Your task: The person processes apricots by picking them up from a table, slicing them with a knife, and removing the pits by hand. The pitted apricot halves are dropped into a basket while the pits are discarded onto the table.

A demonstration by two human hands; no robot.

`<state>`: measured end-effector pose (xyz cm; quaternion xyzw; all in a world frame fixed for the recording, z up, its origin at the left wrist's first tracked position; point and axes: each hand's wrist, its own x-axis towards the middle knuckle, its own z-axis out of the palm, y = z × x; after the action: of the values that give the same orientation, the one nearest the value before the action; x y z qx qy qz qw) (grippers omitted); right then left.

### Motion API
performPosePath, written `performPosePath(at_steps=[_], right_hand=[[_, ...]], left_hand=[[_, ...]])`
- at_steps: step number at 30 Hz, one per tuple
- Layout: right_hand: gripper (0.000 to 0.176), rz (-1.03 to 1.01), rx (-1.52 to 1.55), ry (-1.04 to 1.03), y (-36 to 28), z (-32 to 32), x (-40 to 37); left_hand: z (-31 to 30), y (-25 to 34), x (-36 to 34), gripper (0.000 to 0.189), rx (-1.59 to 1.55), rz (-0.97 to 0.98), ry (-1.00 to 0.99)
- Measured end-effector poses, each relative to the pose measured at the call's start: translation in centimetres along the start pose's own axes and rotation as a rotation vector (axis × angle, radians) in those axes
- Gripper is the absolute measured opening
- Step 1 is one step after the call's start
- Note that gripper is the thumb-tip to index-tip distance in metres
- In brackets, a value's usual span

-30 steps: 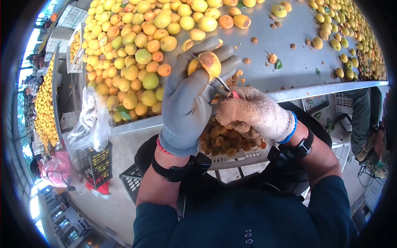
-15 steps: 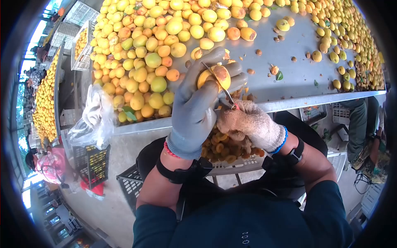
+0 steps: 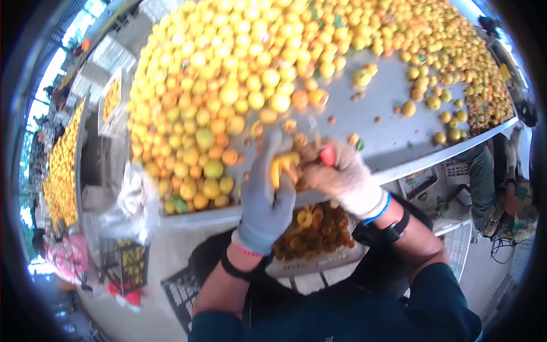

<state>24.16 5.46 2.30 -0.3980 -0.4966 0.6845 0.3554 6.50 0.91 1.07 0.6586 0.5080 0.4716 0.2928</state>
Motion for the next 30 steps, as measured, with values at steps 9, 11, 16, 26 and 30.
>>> performPosePath(at_steps=[9,11,16,26,30], right_hand=[[0.026,0.069,-0.062,-0.065,0.1,-1.1,0.2],[0.023,0.032,-0.004,-0.073,0.0,-1.3,0.0],[0.019,0.214,0.184,-0.085,-1.1,-1.6,-0.5],[0.022,0.246,0.049,-0.012,-0.1,-2.3,0.5],[0.018,0.236,-0.082,-0.055,-1.9,0.0,0.5]], left_hand=[[0.4,1.3,0.9,0.054,0.398,0.018,-0.142],[0.8,-0.1,0.8,0.046,0.291,0.124,-0.093],[0.8,1.7,1.5,0.044,-0.579,-0.599,-0.059],[-0.6,0.8,1.5,0.039,-0.568,-0.555,0.037],[0.7,1.8,0.5,0.037,-0.435,-0.5,0.007]])
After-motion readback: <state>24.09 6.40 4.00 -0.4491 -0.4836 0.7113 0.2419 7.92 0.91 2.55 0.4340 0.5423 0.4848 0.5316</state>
